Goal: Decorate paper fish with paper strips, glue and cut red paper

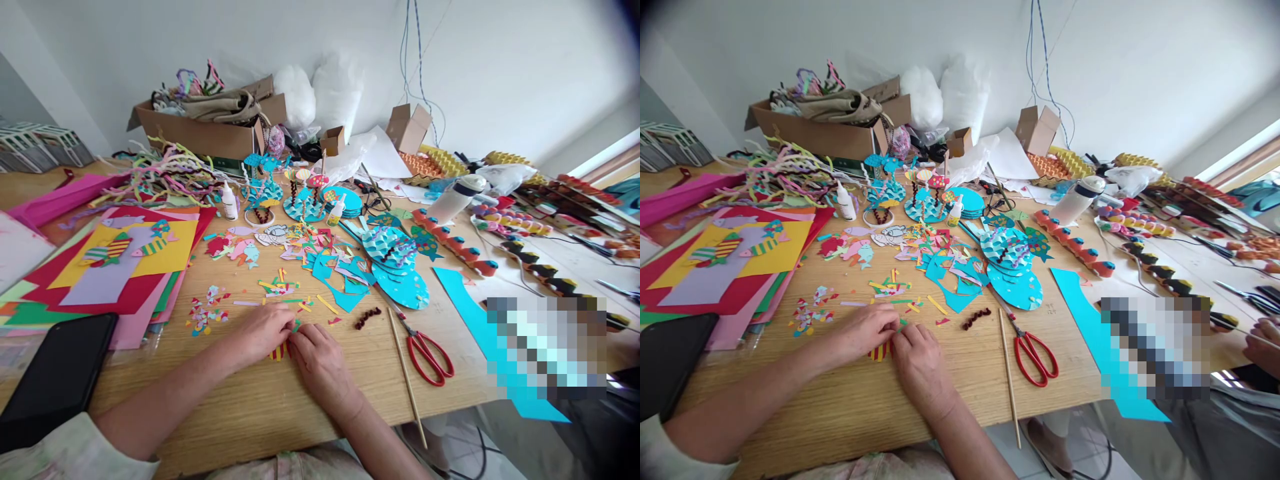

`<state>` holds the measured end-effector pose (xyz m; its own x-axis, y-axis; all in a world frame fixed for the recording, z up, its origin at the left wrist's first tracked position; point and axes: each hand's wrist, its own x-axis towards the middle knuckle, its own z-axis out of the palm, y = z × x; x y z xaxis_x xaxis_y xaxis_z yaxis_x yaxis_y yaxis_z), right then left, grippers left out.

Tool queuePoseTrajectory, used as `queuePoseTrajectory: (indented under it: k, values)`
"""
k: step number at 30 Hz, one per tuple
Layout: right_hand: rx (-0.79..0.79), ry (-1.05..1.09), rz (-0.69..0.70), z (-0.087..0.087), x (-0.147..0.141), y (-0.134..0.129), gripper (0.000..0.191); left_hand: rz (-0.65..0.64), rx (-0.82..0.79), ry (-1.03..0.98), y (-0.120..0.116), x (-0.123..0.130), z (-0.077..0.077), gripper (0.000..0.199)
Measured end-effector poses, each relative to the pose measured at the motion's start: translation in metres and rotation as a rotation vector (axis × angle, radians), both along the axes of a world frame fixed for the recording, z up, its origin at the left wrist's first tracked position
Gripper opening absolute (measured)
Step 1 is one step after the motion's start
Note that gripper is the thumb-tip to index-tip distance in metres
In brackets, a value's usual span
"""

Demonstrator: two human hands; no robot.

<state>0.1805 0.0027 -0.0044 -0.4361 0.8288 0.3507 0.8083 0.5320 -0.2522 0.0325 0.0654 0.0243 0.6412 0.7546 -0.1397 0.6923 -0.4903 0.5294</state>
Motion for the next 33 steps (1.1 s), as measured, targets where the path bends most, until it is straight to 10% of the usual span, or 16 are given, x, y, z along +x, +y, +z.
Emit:
queuePoseTrajectory:
  k: [33]
  values:
    - [-0.143,-0.052,0.012,0.012,0.001,-0.017,0.014,-0.017,0.018,-0.046,-0.006,-0.009,0.019,0.023]
